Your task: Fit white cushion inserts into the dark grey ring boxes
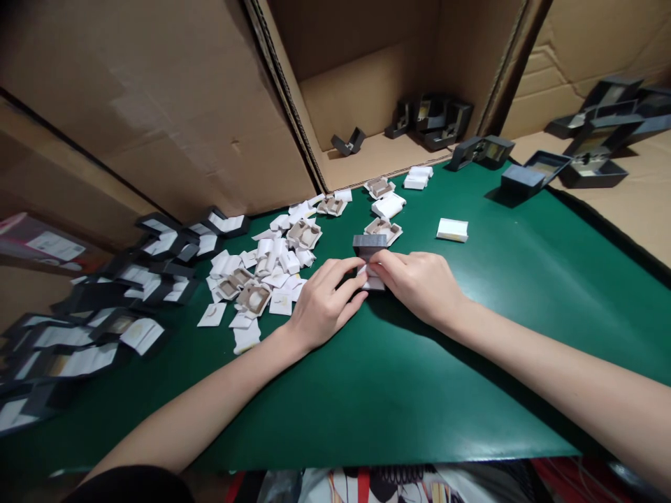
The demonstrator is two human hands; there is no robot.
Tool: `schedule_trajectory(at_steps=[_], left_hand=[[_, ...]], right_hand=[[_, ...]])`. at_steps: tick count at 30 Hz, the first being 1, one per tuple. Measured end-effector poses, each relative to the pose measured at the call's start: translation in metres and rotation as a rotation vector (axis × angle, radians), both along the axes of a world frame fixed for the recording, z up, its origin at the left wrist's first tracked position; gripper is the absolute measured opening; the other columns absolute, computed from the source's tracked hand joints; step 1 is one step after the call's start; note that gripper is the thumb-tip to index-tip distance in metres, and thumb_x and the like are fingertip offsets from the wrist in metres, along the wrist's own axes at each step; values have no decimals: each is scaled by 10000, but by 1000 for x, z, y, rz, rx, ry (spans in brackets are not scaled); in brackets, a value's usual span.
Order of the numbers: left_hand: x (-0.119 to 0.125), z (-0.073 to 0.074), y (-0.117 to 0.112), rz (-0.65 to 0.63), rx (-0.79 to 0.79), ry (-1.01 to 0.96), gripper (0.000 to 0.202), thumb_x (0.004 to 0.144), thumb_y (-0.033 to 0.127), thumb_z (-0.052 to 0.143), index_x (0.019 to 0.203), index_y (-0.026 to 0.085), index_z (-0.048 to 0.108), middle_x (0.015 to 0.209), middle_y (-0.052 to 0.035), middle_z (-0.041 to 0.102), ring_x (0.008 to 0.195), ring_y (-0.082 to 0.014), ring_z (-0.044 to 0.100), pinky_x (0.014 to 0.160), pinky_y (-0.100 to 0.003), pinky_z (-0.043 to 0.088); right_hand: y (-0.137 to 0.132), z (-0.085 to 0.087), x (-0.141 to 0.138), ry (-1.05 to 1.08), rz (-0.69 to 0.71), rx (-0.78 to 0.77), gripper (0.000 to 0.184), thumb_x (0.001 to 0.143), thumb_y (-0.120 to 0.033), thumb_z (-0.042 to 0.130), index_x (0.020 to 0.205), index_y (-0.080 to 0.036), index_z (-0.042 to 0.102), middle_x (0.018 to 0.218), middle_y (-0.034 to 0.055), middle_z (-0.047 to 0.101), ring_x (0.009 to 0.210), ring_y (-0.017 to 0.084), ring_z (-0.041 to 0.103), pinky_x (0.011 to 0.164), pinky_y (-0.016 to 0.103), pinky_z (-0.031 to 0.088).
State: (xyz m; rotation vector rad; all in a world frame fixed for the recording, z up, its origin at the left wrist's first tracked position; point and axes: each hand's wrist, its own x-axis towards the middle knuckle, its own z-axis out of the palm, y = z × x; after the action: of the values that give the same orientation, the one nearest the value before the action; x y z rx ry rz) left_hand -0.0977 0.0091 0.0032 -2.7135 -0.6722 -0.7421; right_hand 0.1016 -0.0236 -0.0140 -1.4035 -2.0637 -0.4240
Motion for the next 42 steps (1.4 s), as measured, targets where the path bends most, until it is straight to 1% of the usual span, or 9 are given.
schedule_trajectory(at_steps=[10,14,17,21,25,29,35,38,42], left_hand=[[2,1,-3,56,-48,52,210,876,270,470,1015,169,591,1245,-59,535,958,-101,551,793,-211,531],[5,1,-5,87,-63,79,216,896,278,437,1016,167,578,1220,-62,541,807,-50,586,669,-158,505],[6,0,-5,100,-74,88,224,902,285,426,1049,184,562,1240,-51,539,791,-52,623,602,-136,487],[4,-3,-3,77,-93,84,287,910,294,420,1160,192,515,1255,-50,547,915,-76,659,703,-140,540],[3,-3,-1,62,-45,79,302,910,290,422,1172,173,514,1251,-60,560,928,-80,664,759,-152,553],[5,1,-3,92,-26,124,306,913,301,416,1176,179,511,1233,-55,566,855,-72,665,679,-140,533],[6,2,-6,140,-26,177,330,910,304,419,1217,192,461,1223,-72,533,709,-46,636,504,-136,422],[6,2,-6,133,-72,166,322,909,313,424,1204,189,460,1198,-73,527,702,-33,627,473,-127,380],[6,3,-6,136,-27,163,314,909,321,428,1193,196,482,1214,-48,545,694,-31,627,487,-133,399]], right_hand=[[1,-1,0,45,-5,-176,280,972,-364,421,942,-161,611,602,6,635,452,126,533,448,237,218],[3,-2,0,51,26,-190,276,973,-355,415,958,-153,604,634,22,655,475,136,559,459,234,253],[3,-3,1,51,34,-179,267,970,-328,404,933,-152,601,622,17,644,459,133,539,453,238,248],[1,-2,1,46,42,-167,278,969,-273,356,886,-163,598,637,7,638,443,113,494,454,239,234],[0,-2,0,35,4,-115,292,977,-314,371,935,-172,622,645,14,646,458,113,500,459,240,214],[0,-3,-1,14,-55,-83,305,970,-334,395,868,-160,624,586,20,625,438,118,490,453,243,186],[-1,0,-3,-20,-83,-220,332,970,-337,342,922,-161,620,555,27,598,409,133,473,445,241,171],[-1,2,-4,-43,-87,-277,350,966,-339,318,962,-142,606,539,38,589,403,144,476,439,234,164],[-1,2,-4,-51,-84,-275,366,972,-348,312,922,-137,608,529,41,582,397,139,463,432,234,154]])
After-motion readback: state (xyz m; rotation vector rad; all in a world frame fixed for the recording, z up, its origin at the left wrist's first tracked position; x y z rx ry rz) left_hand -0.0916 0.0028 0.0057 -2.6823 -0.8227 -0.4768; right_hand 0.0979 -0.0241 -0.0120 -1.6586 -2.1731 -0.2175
